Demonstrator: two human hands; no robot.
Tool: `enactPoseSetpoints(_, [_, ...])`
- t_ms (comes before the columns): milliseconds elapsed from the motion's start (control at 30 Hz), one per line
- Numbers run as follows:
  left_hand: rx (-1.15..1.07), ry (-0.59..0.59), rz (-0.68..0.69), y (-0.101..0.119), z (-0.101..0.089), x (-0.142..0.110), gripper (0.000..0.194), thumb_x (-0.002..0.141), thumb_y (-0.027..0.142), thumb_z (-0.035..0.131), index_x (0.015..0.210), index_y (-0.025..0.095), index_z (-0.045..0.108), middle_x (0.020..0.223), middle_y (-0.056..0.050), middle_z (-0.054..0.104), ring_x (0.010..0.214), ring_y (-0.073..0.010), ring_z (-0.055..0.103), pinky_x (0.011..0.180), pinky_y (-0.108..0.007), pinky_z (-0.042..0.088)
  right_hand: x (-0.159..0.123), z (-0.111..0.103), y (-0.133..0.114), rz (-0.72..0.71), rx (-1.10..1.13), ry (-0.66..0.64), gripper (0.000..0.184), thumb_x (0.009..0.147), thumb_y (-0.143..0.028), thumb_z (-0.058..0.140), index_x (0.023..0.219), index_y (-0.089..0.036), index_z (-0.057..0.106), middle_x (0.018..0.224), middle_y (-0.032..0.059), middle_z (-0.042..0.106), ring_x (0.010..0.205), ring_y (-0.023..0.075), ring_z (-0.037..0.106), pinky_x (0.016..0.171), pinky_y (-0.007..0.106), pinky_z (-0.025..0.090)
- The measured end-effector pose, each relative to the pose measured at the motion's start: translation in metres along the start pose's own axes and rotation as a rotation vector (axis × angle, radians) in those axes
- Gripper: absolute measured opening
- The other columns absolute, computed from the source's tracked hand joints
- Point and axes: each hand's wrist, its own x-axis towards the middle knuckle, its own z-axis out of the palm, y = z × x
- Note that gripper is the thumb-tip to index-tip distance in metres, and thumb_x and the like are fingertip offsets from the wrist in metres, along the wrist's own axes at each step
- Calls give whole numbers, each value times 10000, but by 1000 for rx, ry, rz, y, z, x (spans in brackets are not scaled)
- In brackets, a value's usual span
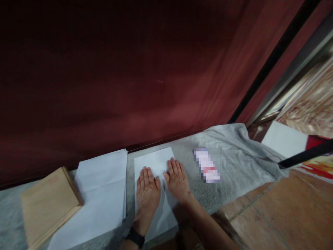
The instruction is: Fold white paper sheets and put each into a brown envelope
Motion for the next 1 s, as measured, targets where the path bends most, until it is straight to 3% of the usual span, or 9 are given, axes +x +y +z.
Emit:
enactPoseSetpoints(167, [36,-50,-7,-8,-9,10,532,1019,306,301,1440,56,509,1451,-235,555,1317,-340,549,1035,-524,469,8,-9,3,64,4,-4,516,1044,-298,387,1506,-79,450,1574,154,421,1455,285,411,1211,476,301])
enactPoseSetpoints(367, [-34,-52,85,-2,-8,21,539,995,214,342,1517,119,434,1604,-154,391,1526,-314,249,1211,-559,255,17,-13,-16,-75,134,22,507,1063,-378,372,1491,-129,485,1572,108,444,1464,261,400,1218,450,315])
enactPoseSetpoints(467, [-9,-121,124,2,0,21,582,951,139,347,1527,128,429,1610,-150,381,1535,-312,228,1222,-555,236,18,-7,-24,-161,178,12,489,1069,-383,370,1486,-159,491,1542,87,494,1453,221,418,1224,439,320])
enactPoseSetpoints(567, [16,-149,152,-2,7,21,602,939,127,340,1536,136,417,1599,-145,400,1525,-312,262,1221,-551,249,18,0,-25,-160,163,11,490,1066,-404,385,1476,-162,502,1527,91,512,1442,214,435,1221,447,334])
enactPoseSetpoints(733, [13,-69,117,-14,13,25,593,976,163,279,1557,52,332,1555,-215,442,1496,-294,340,1192,-525,322,22,13,-21,-142,133,75,497,1046,-442,436,1445,-164,539,1533,114,501,1435,246,448,1189,472,379])
enactPoseSetpoints(1000, [42,-30,59,-28,16,25,602,1020,337,272,1479,-32,395,1498,-293,474,1458,-349,396,1157,-539,370,23,23,-11,-41,84,142,584,1031,-439,460,1514,-112,440,1564,180,439,1458,300,405,1168,496,381])
